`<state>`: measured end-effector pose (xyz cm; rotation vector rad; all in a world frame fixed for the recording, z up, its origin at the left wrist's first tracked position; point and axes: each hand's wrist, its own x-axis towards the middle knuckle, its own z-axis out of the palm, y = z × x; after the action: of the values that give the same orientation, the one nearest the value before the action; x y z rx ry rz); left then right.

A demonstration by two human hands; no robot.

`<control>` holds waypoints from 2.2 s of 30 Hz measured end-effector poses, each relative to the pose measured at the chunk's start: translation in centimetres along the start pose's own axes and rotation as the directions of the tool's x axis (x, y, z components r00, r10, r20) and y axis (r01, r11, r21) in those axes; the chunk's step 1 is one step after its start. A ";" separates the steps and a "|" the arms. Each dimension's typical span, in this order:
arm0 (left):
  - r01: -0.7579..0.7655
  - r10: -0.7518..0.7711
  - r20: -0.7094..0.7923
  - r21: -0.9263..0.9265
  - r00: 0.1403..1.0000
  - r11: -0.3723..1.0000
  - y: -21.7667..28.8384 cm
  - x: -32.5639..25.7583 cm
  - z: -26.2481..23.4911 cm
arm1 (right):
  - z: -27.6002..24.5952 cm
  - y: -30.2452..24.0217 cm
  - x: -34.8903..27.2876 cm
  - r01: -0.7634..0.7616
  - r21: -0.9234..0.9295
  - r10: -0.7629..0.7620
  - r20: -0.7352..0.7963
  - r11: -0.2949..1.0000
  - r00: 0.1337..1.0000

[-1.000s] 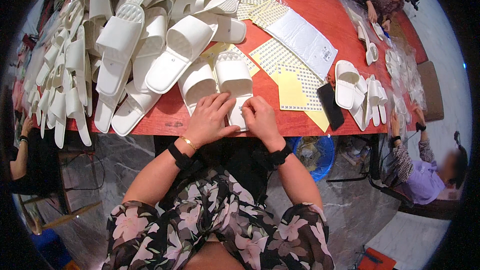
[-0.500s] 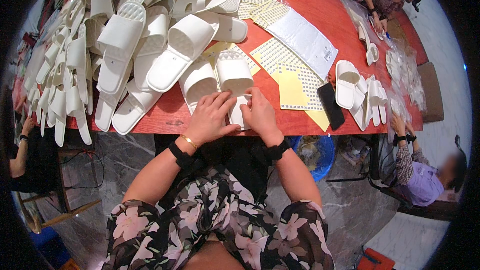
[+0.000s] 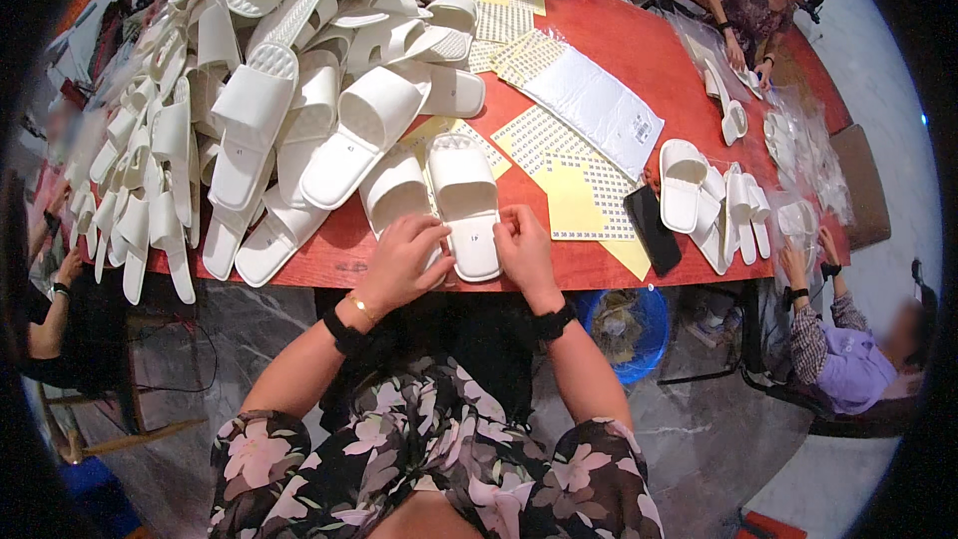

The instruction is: Applying labels and stickers to the interior and soles of white slippers.

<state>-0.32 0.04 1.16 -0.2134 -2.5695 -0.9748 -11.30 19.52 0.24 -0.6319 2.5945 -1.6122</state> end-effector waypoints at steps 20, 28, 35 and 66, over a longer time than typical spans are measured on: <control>0.143 -0.141 -0.026 0.260 0.990 0.955 3.2 2.2 1.7 | 0.7 4.2 -2.0 0.001 0.353 0.033 -0.090 0.935 0.995; -0.043 0.046 -0.030 0.082 0.999 0.996 6.2 1.5 -3.4 | 0.7 4.7 -1.6 0.147 0.352 -0.062 -0.242 0.924 0.968; -0.073 0.074 -0.034 0.044 0.997 0.996 6.6 1.1 -5.1 | -0.3 4.0 -2.2 0.039 0.468 0.000 -0.085 0.883 0.996; 0.082 -0.073 -0.044 0.262 0.996 0.962 -1.2 0.3 0.8 | 1.9 -0.4 -1.6 0.054 -0.184 -0.065 -0.054 0.981 0.996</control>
<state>-1.11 -0.33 0.01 -0.0226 -2.6586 -0.6452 -9.28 18.30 -0.60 -0.6877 2.8161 -1.4409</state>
